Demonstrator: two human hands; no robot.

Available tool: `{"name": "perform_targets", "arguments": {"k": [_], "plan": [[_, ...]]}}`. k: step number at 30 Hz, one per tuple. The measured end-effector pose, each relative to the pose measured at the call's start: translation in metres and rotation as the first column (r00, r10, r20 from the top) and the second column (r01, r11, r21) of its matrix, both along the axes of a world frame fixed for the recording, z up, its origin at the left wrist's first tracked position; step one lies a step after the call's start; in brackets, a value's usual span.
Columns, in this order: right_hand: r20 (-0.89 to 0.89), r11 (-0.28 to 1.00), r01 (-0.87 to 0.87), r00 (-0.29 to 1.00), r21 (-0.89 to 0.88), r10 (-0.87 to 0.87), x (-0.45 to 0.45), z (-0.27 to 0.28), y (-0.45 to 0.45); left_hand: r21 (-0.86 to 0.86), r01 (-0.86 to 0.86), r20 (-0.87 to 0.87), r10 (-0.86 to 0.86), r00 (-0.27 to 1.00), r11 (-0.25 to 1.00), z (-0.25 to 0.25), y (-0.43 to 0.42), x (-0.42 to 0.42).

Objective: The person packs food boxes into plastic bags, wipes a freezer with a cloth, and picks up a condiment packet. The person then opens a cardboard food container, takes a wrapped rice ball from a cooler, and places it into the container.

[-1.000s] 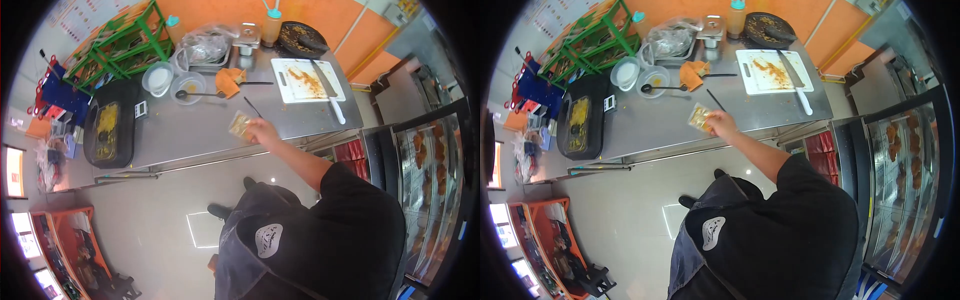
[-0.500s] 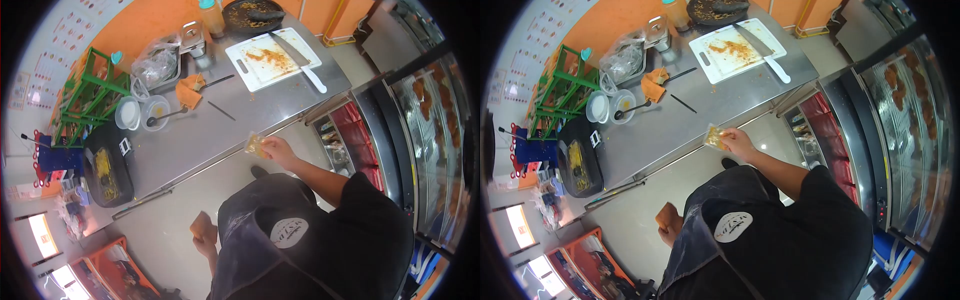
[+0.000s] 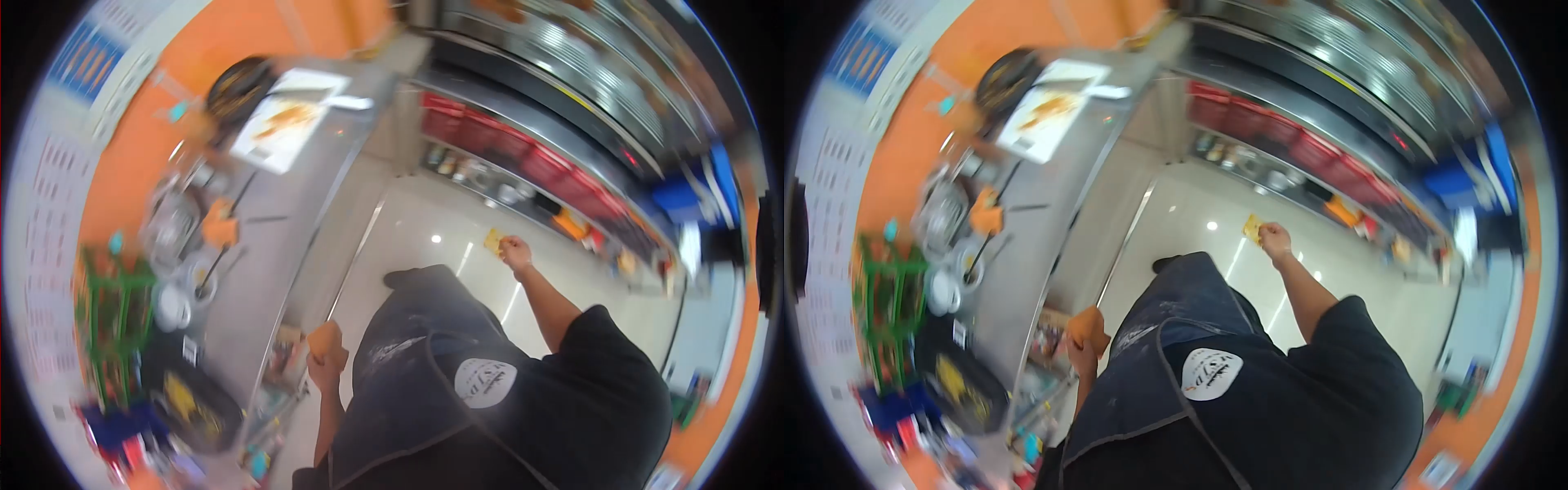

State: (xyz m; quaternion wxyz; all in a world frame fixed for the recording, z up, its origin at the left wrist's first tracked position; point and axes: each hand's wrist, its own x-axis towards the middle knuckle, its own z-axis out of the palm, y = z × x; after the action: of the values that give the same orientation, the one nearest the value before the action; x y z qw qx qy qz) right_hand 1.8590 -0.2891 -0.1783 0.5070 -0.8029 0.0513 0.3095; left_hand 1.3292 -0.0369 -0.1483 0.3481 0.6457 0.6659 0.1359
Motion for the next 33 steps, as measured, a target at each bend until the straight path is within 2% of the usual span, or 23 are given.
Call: {"name": "perform_targets", "arguments": {"k": [2, 3, 5, 6, 7, 9, 10, 12, 13, 16, 18, 20, 22, 24, 26, 27, 29, 30, 31, 32, 33], "plan": [[0.079, 0.951, 0.109, 0.993, -0.289, -0.09, -0.047, -0.048, -0.113, -0.061, 0.13, 0.008, -0.13, 0.992, 0.99, -0.039, 0.011, -0.017], [0.104, 0.89, 0.148, 0.988, -0.431, -0.114, -0.08, -0.056, -0.168, -0.005, 0.196, 0.122, -0.194, 0.973, 0.981, -0.095, 0.02, -0.04], [0.066, 0.692, 0.085, 0.996, -0.716, -0.054, -0.163, -0.033, -0.264, -0.058, 0.293, 0.05, -0.29, 0.956, 0.954, -0.07, 0.005, -0.028], [0.03, 0.645, 0.074, 0.996, -0.761, -0.078, -0.204, -0.024, -0.308, -0.079, 0.33, 0.017, -0.33, 0.944, 0.941, -0.066, -0.003, -0.022], [-0.001, 0.6, 0.061, 0.995, -0.798, -0.103, -0.241, -0.016, -0.347, -0.072, 0.359, 0.052, -0.356, 0.933, 0.93, -0.087, -0.008, -0.027], [0.014, 0.637, 0.249, 0.937, -0.73, -0.35, -0.317, 0.0, -0.42, -0.05, 0.482, 0.009, -0.482, 0.876, 0.875, -0.1, -0.027, -0.036], [0.058, 0.604, 0.36, 0.886, -0.711, -0.46, -0.348, 0.008, -0.449, -0.042, 0.54, -0.018, -0.541, 0.841, 0.841, -0.095, -0.043, -0.031], [0.119, 0.515, 0.557, 0.745, -0.651, -0.656, -0.408, 0.015, -0.498, -0.318, 0.586, 0.088, -0.592, 0.801, 0.745, -0.061, -0.078, -0.018], [0.091, 0.484, 0.673, 0.63, -0.56, -0.771, -0.426, 0.031, -0.508, -0.43, 0.598, 0.135, -0.607, 0.783, 0.676, -0.045, -0.093, -0.003], [0.086, 0.325, 0.86, 0.386, -0.393, -0.918, -0.482, 0.029, -0.551, -0.345, 0.75, -0.204, -0.825, 0.526, 0.564, -0.051, -0.134, 0.029], [0.083, 0.222, 0.921, 0.26, -0.319, -0.962, -0.517, 0.003, -0.587, -0.439, 0.69, -0.092, -0.793, 0.602, 0.575, -0.044, -0.172, 0.06], [0.047, 0.152, 0.955, 0.169, -0.256, -0.985, -0.554, -0.035, -0.629, -0.47, 0.705, 0.118, -0.754, 0.646, 0.531, -0.096, -0.18, 0.087], [0.037, 0.118, 0.955, 0.133, -0.271, -0.99, -0.584, -0.056, -0.671, -0.452, 0.738, 0.048, -0.812, 0.582, 0.502, -0.061, -0.251, 0.133], [0.139, 0.258, 0.793, 0.393, -0.552, -0.909, -0.629, -0.131, -0.744, -0.37, 0.789, -0.065, -0.861, 0.504, 0.49, -0.014, -0.348, 0.175], [0.123, 0.02, 0.91, 0.077, -0.414, -0.989, -0.628, -0.134, -0.796, -0.232, 0.845, -0.256, -0.868, 0.425, 0.482, 0.01, -0.428, 0.198], [0.092, -0.112, 0.928, -0.084, -0.356, -0.992, -0.631, -0.129, -0.816, -0.199, 0.886, -0.338, -0.878, 0.339, 0.418, 0.008, -0.455, 0.214], [0.034, -0.151, 0.948, -0.148, -0.28, -0.988, -0.622, -0.117, -0.869, -0.179, 0.94, -0.482, -0.859, 0.173, 0.29, -0.009, -0.52, 0.237], [0.02, -0.165, 0.956, -0.165, -0.242, -0.986, -0.613, -0.106, -0.904, -0.193, 0.944, -0.439, -0.884, 0.16, 0.267, -0.011, -0.559, 0.245], [0.001, -0.199, 0.959, -0.203, -0.205, -0.979, -0.591, -0.062, -0.932, -0.206, 0.946, -0.394, -0.906, 0.153, 0.249, -0.002, -0.604, 0.255], [-0.016, -0.238, 0.959, -0.243, -0.156, -0.97, -0.585, -0.061, -0.973, -0.215, 0.948, -0.347, -0.926, 0.15, 0.235, 0.008, -0.649, 0.266], [-0.039, -0.274, 0.956, -0.279, -0.106, -0.96, -0.574, -0.062, -1.011, -0.285, 0.938, -0.367, -0.927, 0.081, 0.195, 0.027, -0.701, 0.279]]}}
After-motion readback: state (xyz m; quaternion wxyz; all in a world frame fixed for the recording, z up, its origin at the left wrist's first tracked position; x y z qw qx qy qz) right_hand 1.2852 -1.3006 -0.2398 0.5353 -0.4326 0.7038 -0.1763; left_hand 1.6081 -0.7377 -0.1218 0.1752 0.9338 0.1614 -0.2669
